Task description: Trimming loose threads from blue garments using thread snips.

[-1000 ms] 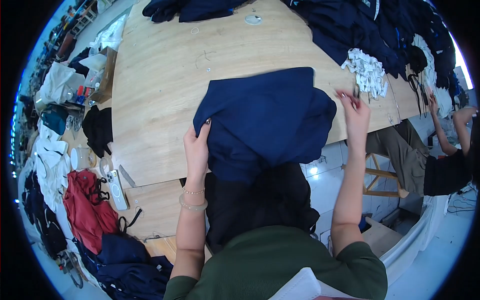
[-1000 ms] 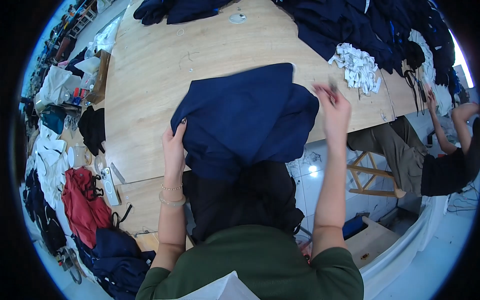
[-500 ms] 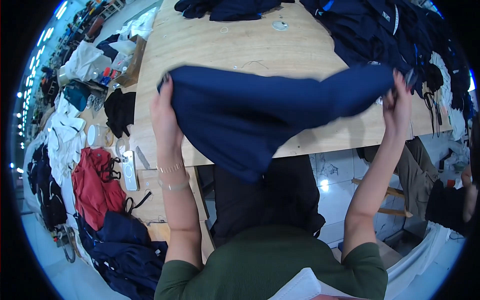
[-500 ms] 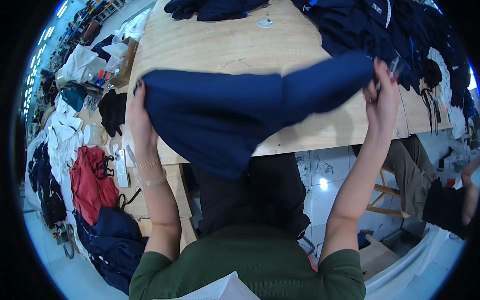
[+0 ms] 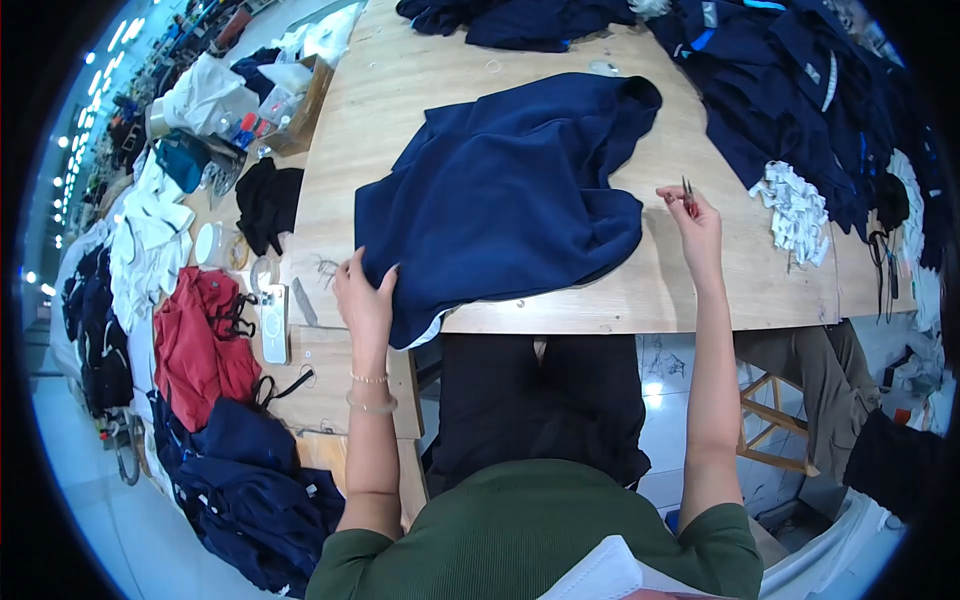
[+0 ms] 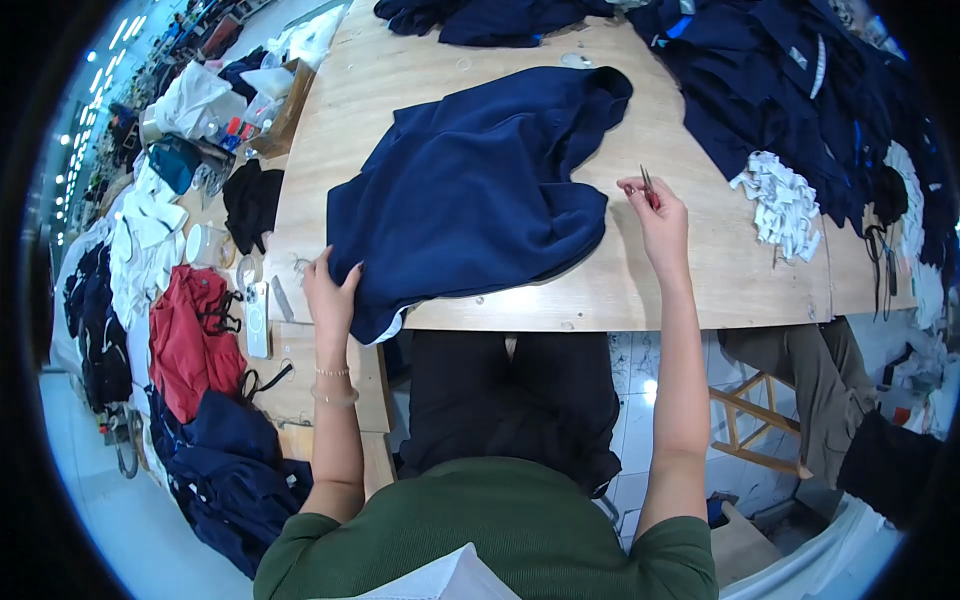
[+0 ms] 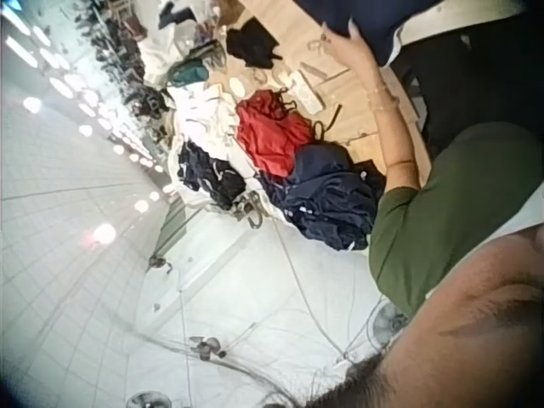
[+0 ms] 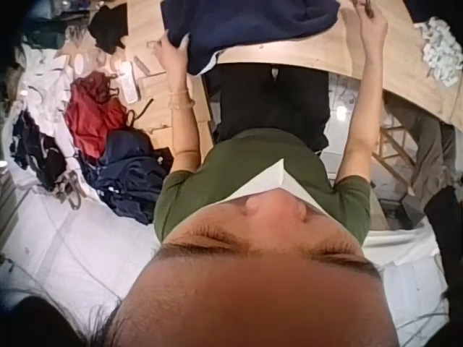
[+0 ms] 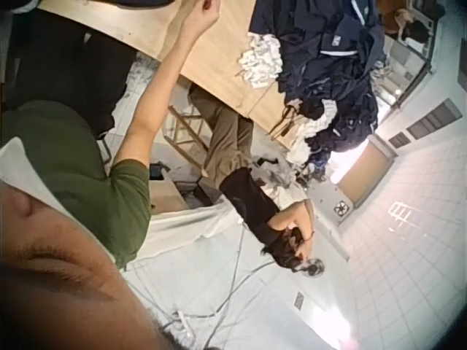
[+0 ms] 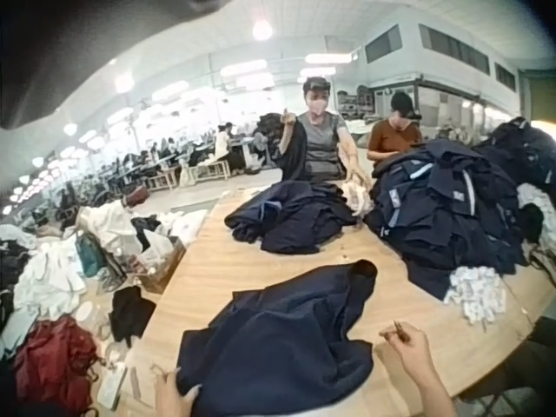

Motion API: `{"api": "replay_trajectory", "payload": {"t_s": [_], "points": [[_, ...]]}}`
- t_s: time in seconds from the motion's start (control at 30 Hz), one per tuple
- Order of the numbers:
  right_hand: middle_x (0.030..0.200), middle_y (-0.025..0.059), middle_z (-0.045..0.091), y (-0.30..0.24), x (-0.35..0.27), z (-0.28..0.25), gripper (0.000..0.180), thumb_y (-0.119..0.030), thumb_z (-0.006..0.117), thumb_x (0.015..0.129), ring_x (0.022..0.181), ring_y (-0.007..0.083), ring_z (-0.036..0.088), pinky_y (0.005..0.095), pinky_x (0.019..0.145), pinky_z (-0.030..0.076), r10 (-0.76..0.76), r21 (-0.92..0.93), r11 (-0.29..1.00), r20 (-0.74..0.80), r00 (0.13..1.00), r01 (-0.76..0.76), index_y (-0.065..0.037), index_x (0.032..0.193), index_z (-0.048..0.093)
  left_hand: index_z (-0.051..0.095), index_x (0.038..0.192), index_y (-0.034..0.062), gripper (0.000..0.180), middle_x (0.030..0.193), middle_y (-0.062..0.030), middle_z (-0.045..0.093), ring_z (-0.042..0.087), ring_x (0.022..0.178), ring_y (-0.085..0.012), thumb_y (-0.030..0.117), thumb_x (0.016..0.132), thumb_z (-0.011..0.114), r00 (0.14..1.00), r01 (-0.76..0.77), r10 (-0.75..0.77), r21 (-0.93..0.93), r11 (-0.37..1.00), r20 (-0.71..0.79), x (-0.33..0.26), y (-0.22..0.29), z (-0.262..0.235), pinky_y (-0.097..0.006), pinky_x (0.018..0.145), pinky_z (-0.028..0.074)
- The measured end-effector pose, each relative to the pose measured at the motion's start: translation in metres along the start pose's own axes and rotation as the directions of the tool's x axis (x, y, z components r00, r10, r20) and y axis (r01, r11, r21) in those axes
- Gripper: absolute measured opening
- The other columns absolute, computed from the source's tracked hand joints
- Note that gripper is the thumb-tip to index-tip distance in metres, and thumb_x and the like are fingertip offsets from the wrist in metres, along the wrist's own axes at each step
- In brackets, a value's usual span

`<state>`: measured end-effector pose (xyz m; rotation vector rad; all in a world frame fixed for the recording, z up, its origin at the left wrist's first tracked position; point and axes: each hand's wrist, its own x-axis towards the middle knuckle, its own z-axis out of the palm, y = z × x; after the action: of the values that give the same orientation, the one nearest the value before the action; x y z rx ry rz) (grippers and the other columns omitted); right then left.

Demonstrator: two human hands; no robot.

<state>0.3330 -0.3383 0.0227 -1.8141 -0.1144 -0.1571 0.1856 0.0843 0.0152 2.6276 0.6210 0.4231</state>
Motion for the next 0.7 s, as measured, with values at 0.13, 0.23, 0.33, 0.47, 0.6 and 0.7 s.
{"api": "replay_trajectory", "payload": {"t_s": [0.13,0.23,0.33,0.47,0.6,0.7], "points": [[0.096,0.0074,0.066,-0.032,0.016,0.025,0.016,-0.009,0.066,0.086,0.091,0.0205,0.066,0.0273,0.080,0.050,-0.108,-0.154,0.978,0.212,0.971,0.142,0.001,0.099,0.067,0.056,0.115,-0.0013,0.049,0.101,-0.0178,0.058,0.059,0.089,-0.0283,0.022,0.077,0.079,0.984,0.154,-0.150,0.031,0.988,-0.101,-0.033,-0.017,-0.010,-0.037,0.081,0.048],[0.101,0.0091,0.068,-0.036,0.015,0.045,0.024,-0.013,0.071,0.082,0.092,0.0258,0.066,0.0325,0.081,0.051,-0.031,-0.553,0.811,0.282,0.959,0.189,-0.001,0.102,0.067,0.056,0.102,-0.0034,0.046,0.077,-0.0079,0.059,0.057,0.066,-0.0171,0.021,0.074,0.083,0.957,0.287,-0.266,-0.248,0.925,0.115,-0.053,-0.025,-0.009,-0.030,0.063,0.048],[0.100,0.0156,0.068,-0.045,0.009,0.051,0.027,-0.016,0.076,0.076,0.093,0.0301,0.066,0.0367,0.082,0.051,0.038,-0.593,0.795,0.255,0.966,0.125,-0.001,0.095,0.065,0.057,0.100,-0.0039,0.045,0.073,-0.0070,0.058,0.057,0.066,-0.0161,0.021,0.074,0.083,0.897,0.432,-0.366,-0.312,0.846,0.249,-0.065,-0.040,-0.004,-0.029,0.063,0.047],[0.086,0.0161,0.065,-0.034,0.010,0.033,0.029,-0.014,0.077,0.074,0.077,0.0300,0.062,0.0357,0.071,0.049,0.178,-0.675,0.736,0.263,0.948,0.049,0.000,0.093,0.060,0.060,0.096,-0.0023,0.033,0.077,-0.0048,0.062,0.057,0.066,-0.0103,0.016,0.078,0.079,0.874,0.472,-0.390,-0.321,0.821,0.290,-0.075,-0.060,0.004,-0.023,0.058,0.045],[0.079,0.0017,0.058,-0.013,-0.010,-0.016,0.025,-0.012,0.071,0.083,0.060,0.0122,0.050,0.0264,0.057,0.039,0.182,-0.183,0.971,0.148,0.972,-0.154,-0.008,0.104,0.059,0.063,0.092,-0.0016,0.021,0.080,-0.0016,0.062,0.056,0.072,-0.0092,0.014,0.082,0.075,0.744,0.644,-0.330,-0.491,0.587,0.582,-0.074,-0.047,-0.011,-0.024,0.065,0.045],[0.089,-0.0068,0.057,-0.026,-0.028,-0.060,0.020,-0.012,0.062,0.093,0.062,0.0011,0.043,0.0184,0.055,0.031,0.198,0.506,0.859,-0.187,0.962,-0.078,-0.013,0.113,0.058,0.064,0.098,0.0014,0.010,0.087,-0.0020,0.062,0.058,0.083,-0.0099,0.006,0.089,0.064,0.928,0.312,-0.330,-0.845,0.434,0.173,-0.057,-0.042,-0.047,-0.023,0.079,0.047]]}}
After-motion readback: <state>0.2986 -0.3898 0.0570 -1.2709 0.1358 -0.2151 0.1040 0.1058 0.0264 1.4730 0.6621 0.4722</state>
